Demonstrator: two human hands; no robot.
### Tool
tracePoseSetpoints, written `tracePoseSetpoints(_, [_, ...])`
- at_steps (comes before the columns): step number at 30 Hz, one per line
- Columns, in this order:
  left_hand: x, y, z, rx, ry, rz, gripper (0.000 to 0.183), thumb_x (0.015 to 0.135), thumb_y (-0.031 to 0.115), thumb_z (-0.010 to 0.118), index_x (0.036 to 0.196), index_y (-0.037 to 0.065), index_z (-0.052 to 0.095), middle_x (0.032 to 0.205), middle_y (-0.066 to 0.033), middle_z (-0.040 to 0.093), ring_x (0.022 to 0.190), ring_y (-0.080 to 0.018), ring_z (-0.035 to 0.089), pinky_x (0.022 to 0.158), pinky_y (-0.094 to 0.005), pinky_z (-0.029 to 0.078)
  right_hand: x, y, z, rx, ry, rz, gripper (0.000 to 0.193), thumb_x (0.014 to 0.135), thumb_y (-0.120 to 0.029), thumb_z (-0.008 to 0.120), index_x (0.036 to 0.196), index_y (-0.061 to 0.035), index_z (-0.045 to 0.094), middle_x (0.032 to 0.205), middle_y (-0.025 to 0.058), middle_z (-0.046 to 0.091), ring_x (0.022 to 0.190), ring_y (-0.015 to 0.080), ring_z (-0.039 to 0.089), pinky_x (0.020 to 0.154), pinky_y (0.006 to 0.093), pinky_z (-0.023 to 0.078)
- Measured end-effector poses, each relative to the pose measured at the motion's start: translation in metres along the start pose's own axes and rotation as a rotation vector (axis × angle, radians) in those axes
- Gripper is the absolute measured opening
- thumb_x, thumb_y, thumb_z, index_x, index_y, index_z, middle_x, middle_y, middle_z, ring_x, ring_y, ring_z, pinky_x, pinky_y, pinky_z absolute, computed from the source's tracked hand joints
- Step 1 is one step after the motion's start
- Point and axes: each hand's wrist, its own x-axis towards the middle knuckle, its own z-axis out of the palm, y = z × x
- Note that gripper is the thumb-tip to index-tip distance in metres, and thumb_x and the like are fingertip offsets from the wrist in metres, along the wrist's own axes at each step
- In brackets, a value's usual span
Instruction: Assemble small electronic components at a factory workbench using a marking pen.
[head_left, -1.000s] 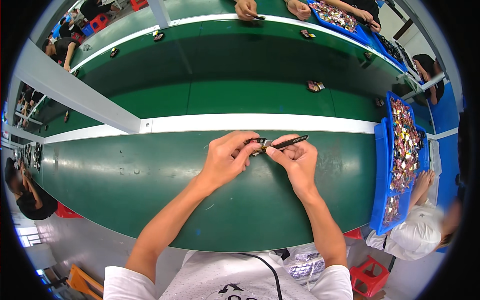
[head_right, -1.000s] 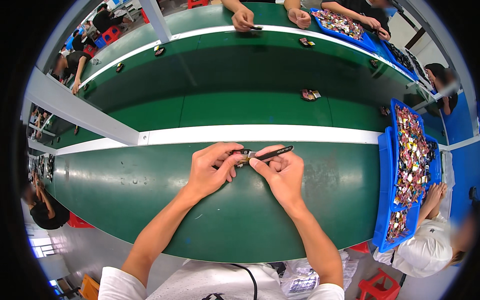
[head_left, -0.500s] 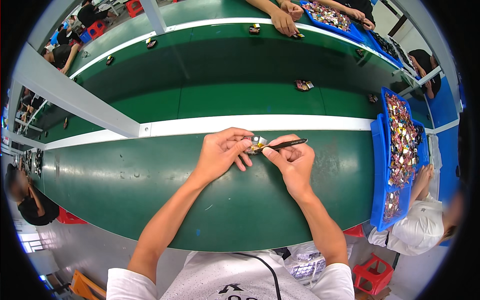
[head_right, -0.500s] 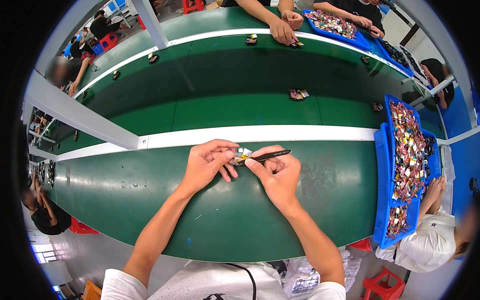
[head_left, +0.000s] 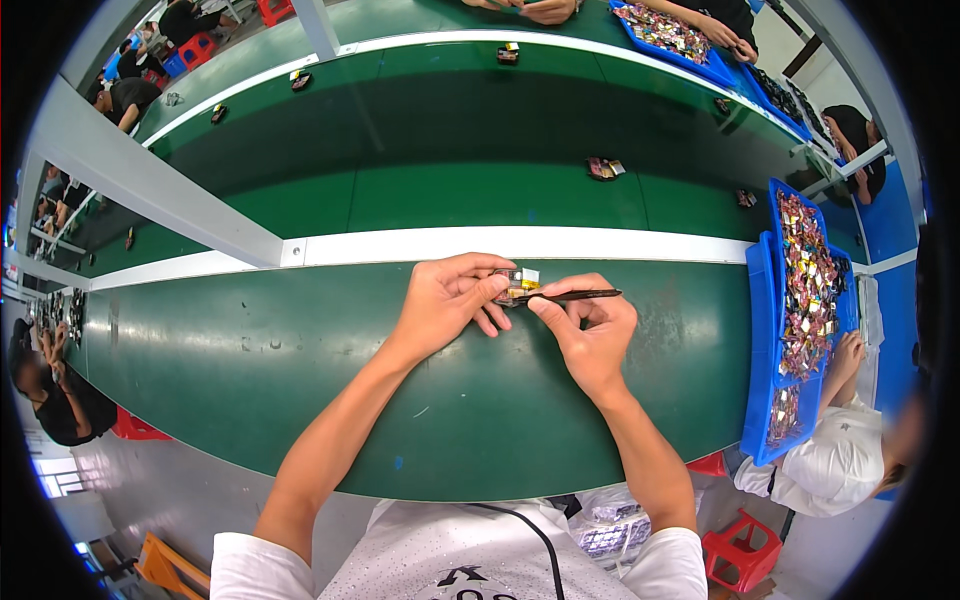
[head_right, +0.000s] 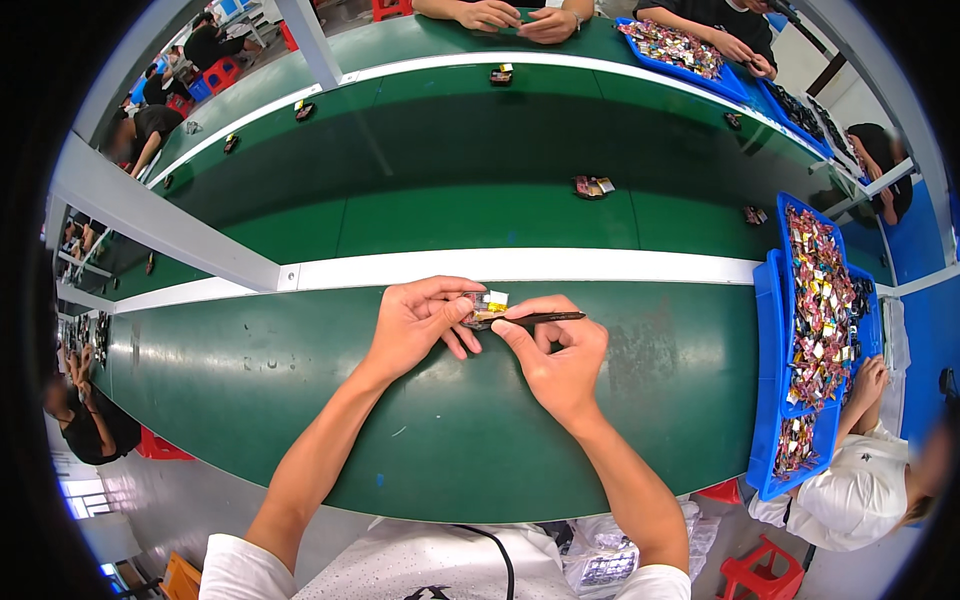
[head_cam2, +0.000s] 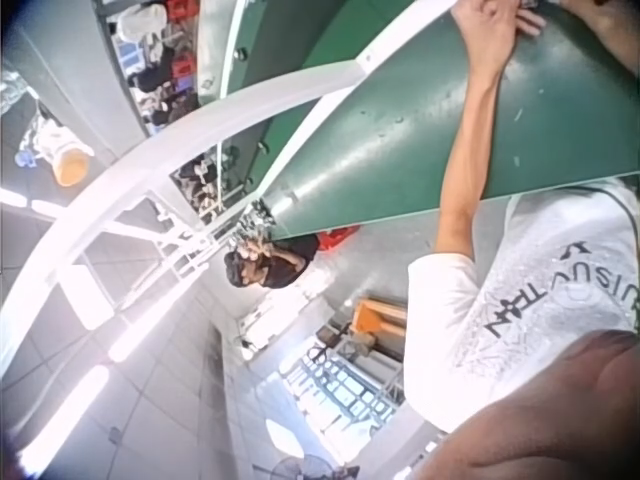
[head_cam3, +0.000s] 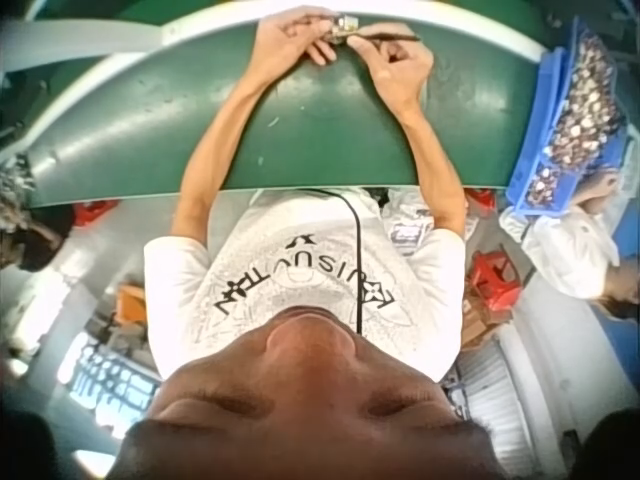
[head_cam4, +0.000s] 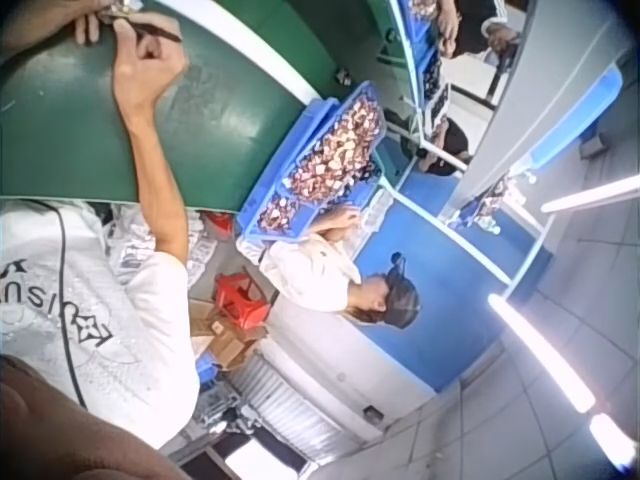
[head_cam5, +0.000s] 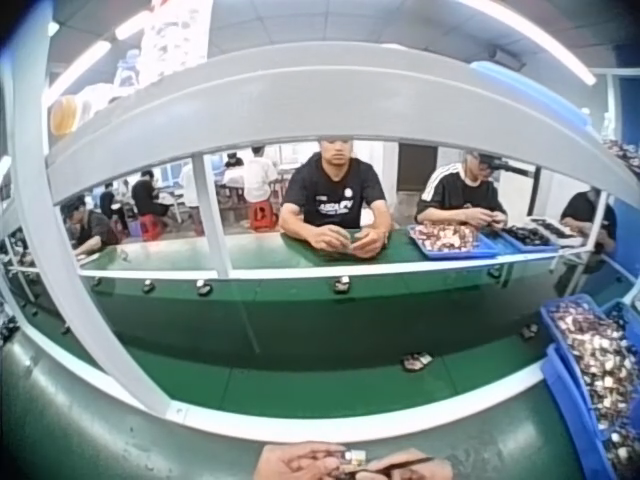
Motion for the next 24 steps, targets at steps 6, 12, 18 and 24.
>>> tracePoseSetpoints(6, [-0.0007, 0.0008, 0.0001, -0.026, 0.000, -0.020, 0.027, 0.101, 0.007, 0.065, 0.123, -0.009, 0.067, 0.094, -0.0145, 0.072, 0.070, -0.0216, 0.074, 0.056, -0.0285, 0.060, 0.0000, -0.0002, -0.0001, -0.003, -0.014, 0.014, 0.014, 0.081, 0.005, 0.082, 0.092, -0.0015, 0.076, 0.058, -0.0088, 0.048, 0.049, -0.0018, 0.033, 0.047, 0.0211, 0.022])
tracePoseSetpoints(12, [0.0001, -0.0018, -0.0017, 0.009, -0.007, -0.002, 0.025, 0.103, 0.008, 0.063, 0.121, -0.008, 0.068, 0.091, -0.0165, 0.073, 0.067, -0.0213, 0.074, 0.055, -0.0290, 0.062, -0.0015, 0.0062, -0.0019, -0.022, -0.034, 0.007, 0.013, 0.082, 0.003, 0.083, 0.092, -0.0013, 0.075, 0.058, -0.0089, 0.049, 0.049, -0.0019, 0.033, 0.047, 0.0208, 0.022])
tracePoseSetpoints(18, [-0.0009, -0.0014, -0.0020, 0.016, 0.005, 0.004, 0.023, 0.101, 0.006, 0.065, 0.118, -0.009, 0.070, 0.088, -0.0154, 0.074, 0.064, -0.0201, 0.073, 0.054, -0.0287, 0.062, 0.0001, 0.0004, -0.0014, 0.041, -0.048, 0.049, 0.012, 0.082, 0.003, 0.082, 0.091, -0.0004, 0.074, 0.060, -0.0085, 0.052, 0.048, -0.0023, 0.034, 0.047, 0.0198, 0.022])
tracePoseSetpoints(24, [-0.0004, -0.0013, -0.0021, 0.048, 0.007, -0.023, 0.023, 0.101, 0.006, 0.065, 0.117, -0.009, 0.070, 0.086, -0.0152, 0.073, 0.062, -0.0199, 0.073, 0.053, -0.0288, 0.061, 0.0013, -0.0010, -0.0035, -0.022, -0.094, 0.038, 0.015, 0.082, 0.004, 0.082, 0.093, -0.0004, 0.074, 0.060, -0.0086, 0.052, 0.048, -0.0023, 0.034, 0.047, 0.0202, 0.022])
